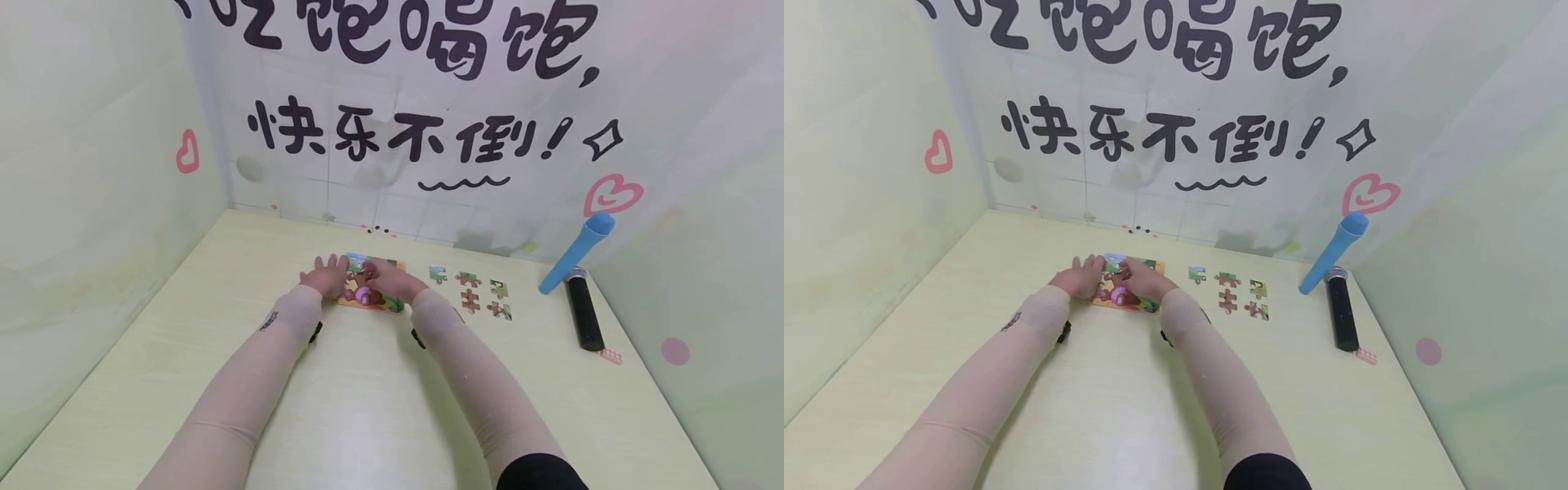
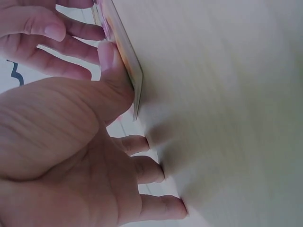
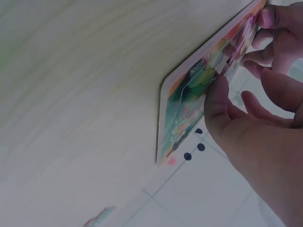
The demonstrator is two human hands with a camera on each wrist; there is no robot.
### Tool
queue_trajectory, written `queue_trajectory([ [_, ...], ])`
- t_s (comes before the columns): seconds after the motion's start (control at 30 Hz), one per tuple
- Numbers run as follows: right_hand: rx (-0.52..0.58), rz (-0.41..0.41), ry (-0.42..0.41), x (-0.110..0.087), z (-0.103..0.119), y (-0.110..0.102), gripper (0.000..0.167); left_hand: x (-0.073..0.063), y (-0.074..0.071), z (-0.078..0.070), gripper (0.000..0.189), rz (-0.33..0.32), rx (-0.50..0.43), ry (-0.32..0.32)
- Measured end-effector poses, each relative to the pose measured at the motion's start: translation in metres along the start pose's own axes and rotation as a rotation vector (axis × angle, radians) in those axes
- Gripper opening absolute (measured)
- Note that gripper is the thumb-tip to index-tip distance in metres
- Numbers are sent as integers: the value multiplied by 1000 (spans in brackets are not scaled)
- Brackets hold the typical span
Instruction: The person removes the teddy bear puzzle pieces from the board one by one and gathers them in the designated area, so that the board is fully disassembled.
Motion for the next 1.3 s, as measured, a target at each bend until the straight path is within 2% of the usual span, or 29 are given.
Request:
queue_trajectory([
  [0.17,-20,5,14,0,1,0,47,2,1,0,67,8,4,1],
  [0.3,28,-3,44,0,0,-1,44,3,1,0,66,4,12,-6],
  [0.43,115,-53,78,1,-1,-2,45,3,1,1,65,0,3,-5],
  [0.53,135,-94,75,3,-1,-3,44,5,1,1,70,-5,0,-6],
  [0.67,108,-133,64,6,1,-2,42,6,1,2,79,-14,3,-11],
  [0.93,108,-197,104,14,-2,2,44,8,3,3,79,8,-12,-17],
  [1.13,55,-239,65,18,2,6,46,10,3,4,82,-4,-2,-22],
  [1.3,73,-299,56,22,4,8,46,11,3,5,80,-6,-4,-12],
])
Point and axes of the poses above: each hand's wrist, its own x-axis towards the middle knuckle, its own y-axis out of the palm, z = x × y, the point moved 5 cm from there along x, towards the middle knuckle, and after that the axes turned 12 degrees about -y, right-handed, at the moved point
